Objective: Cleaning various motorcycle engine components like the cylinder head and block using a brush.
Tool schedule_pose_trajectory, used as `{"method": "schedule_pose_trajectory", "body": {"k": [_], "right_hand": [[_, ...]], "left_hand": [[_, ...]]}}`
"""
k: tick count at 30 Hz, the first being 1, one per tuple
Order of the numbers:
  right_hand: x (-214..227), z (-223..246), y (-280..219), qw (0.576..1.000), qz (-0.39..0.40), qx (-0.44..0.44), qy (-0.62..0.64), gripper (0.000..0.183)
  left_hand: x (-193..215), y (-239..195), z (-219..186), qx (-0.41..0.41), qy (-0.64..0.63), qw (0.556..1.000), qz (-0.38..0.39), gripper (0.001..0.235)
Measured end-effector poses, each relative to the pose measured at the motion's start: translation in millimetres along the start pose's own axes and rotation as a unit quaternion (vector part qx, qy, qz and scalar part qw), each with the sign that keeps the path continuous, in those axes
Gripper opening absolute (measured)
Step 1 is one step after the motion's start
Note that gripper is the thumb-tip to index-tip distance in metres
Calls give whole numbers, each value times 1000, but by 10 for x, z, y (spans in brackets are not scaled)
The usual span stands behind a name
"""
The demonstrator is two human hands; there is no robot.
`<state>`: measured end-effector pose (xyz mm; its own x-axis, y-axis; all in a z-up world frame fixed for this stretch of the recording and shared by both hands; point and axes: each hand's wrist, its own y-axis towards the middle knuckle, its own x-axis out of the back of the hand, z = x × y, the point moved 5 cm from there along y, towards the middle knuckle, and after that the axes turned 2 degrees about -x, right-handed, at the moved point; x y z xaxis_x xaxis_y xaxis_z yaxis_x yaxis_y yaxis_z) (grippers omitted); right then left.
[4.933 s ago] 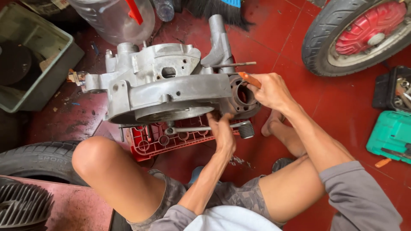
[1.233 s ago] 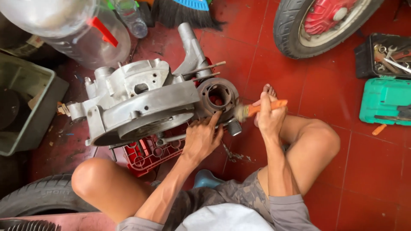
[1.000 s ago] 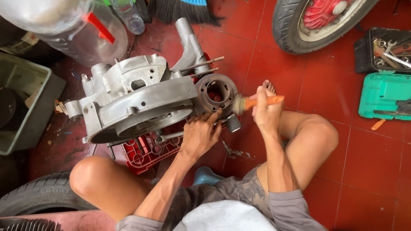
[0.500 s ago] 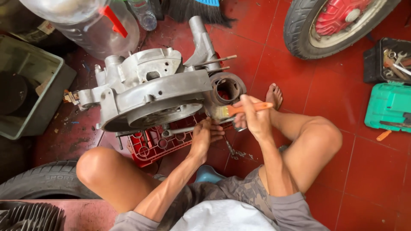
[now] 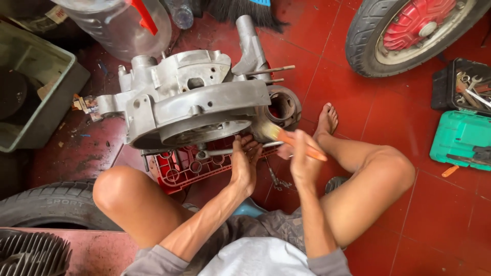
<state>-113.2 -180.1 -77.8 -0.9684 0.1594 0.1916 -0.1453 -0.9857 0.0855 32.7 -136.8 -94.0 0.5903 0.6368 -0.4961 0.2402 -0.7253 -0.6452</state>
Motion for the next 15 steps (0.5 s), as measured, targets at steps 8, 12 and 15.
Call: {"method": "schedule_pose_trajectory", "body": {"k": [8,12,15], "right_hand": [[467,-318,89,973,-198,-63,101,44],[82,-444,-444,976,-183,-76,93,38],[-170,-270,-896,984,-148,-88,54,27]], "left_hand": [[45,38,211,3,42,999,29,48],[43,100,248,-28,46,999,10,43],[73,1,176,-19,70,997,0,44]]}}
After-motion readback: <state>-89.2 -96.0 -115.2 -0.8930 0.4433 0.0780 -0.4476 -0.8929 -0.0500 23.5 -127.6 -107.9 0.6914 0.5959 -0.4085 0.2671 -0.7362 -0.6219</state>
